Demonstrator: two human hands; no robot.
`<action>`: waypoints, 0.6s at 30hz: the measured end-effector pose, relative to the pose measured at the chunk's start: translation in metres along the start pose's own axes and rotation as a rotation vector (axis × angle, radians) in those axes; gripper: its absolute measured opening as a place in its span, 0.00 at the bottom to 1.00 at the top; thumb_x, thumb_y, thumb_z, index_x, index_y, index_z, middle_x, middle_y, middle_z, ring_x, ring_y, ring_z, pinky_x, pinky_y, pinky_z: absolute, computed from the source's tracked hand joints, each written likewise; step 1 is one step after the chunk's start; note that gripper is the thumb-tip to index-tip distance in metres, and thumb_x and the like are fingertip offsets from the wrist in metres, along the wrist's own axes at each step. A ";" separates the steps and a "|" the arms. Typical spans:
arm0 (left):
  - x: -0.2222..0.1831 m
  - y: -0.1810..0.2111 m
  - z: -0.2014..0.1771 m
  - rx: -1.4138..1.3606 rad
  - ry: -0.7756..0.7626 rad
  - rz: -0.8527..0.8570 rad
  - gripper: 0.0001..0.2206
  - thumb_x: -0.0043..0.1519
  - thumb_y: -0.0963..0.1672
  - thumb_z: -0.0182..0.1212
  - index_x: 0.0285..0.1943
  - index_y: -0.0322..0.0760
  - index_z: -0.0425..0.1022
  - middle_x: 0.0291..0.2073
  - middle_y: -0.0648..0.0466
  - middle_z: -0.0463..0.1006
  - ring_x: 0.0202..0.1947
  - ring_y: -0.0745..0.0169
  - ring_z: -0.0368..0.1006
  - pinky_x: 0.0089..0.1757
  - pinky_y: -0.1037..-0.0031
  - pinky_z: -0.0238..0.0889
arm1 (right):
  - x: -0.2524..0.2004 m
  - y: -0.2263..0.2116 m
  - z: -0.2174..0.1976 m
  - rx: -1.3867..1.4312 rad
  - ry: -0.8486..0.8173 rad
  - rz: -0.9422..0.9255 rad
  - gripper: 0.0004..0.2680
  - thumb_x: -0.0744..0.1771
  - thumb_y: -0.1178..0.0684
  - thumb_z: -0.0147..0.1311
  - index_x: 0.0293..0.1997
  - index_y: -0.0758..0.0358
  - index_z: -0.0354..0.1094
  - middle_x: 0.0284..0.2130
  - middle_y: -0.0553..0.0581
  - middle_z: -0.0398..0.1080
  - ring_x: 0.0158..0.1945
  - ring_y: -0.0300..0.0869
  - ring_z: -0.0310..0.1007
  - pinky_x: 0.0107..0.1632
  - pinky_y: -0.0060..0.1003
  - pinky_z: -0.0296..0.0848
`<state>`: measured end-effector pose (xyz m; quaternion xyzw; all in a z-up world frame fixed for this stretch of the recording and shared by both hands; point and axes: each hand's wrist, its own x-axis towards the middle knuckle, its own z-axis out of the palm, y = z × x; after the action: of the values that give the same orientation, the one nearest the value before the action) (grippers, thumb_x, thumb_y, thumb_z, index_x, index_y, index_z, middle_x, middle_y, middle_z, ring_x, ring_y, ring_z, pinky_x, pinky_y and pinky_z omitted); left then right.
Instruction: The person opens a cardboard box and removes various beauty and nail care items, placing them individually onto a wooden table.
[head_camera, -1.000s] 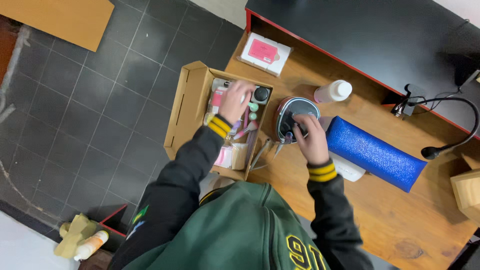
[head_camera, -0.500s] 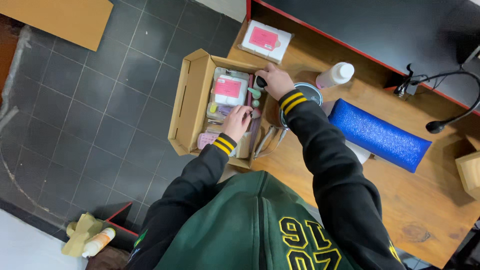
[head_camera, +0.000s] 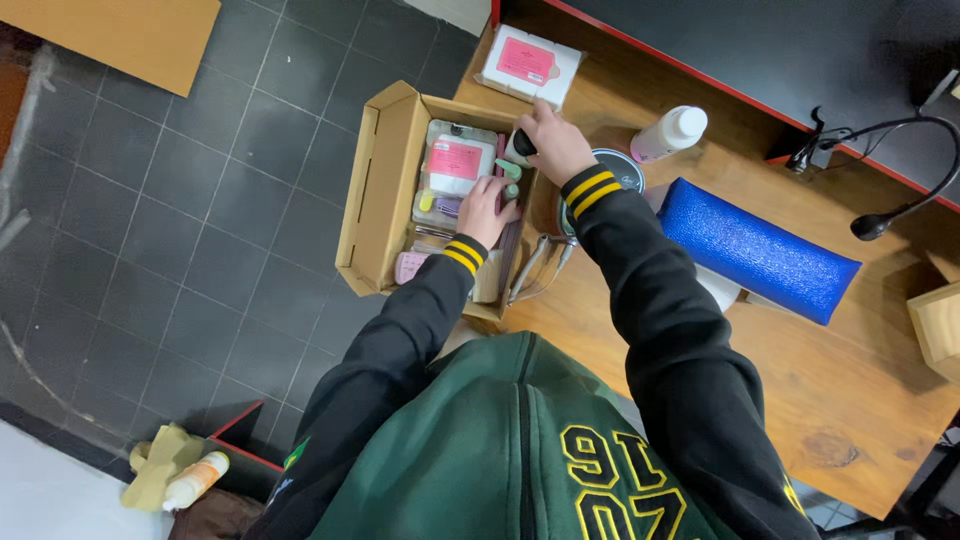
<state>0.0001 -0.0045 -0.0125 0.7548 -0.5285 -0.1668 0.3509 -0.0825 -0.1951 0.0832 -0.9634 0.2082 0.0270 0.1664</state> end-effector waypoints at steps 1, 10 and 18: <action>0.001 0.000 0.000 -0.001 0.001 0.002 0.16 0.61 0.44 0.65 0.57 0.45 0.71 0.45 0.53 0.70 0.47 0.45 0.76 0.49 0.59 0.74 | -0.005 -0.003 -0.011 -0.002 0.001 0.001 0.20 0.59 0.61 0.69 0.53 0.64 0.63 0.47 0.63 0.59 0.48 0.67 0.74 0.50 0.55 0.77; 0.002 -0.007 0.004 -0.047 0.067 0.024 0.12 0.59 0.39 0.66 0.52 0.42 0.79 0.47 0.49 0.75 0.42 0.48 0.76 0.42 0.60 0.72 | -0.067 -0.023 -0.097 0.379 0.242 -0.114 0.19 0.61 0.67 0.65 0.55 0.67 0.64 0.46 0.62 0.58 0.50 0.55 0.67 0.55 0.48 0.74; -0.006 0.023 -0.050 -0.285 0.066 -0.103 0.08 0.67 0.42 0.62 0.53 0.49 0.74 0.54 0.53 0.71 0.62 0.43 0.69 0.61 0.52 0.61 | -0.135 -0.025 -0.125 0.559 0.439 0.052 0.21 0.60 0.68 0.65 0.59 0.60 0.68 0.42 0.63 0.56 0.47 0.65 0.70 0.54 0.52 0.76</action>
<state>0.0129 0.0143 0.0381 0.7287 -0.4483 -0.2329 0.4624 -0.1978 -0.1625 0.2254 -0.8579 0.2628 -0.2346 0.3740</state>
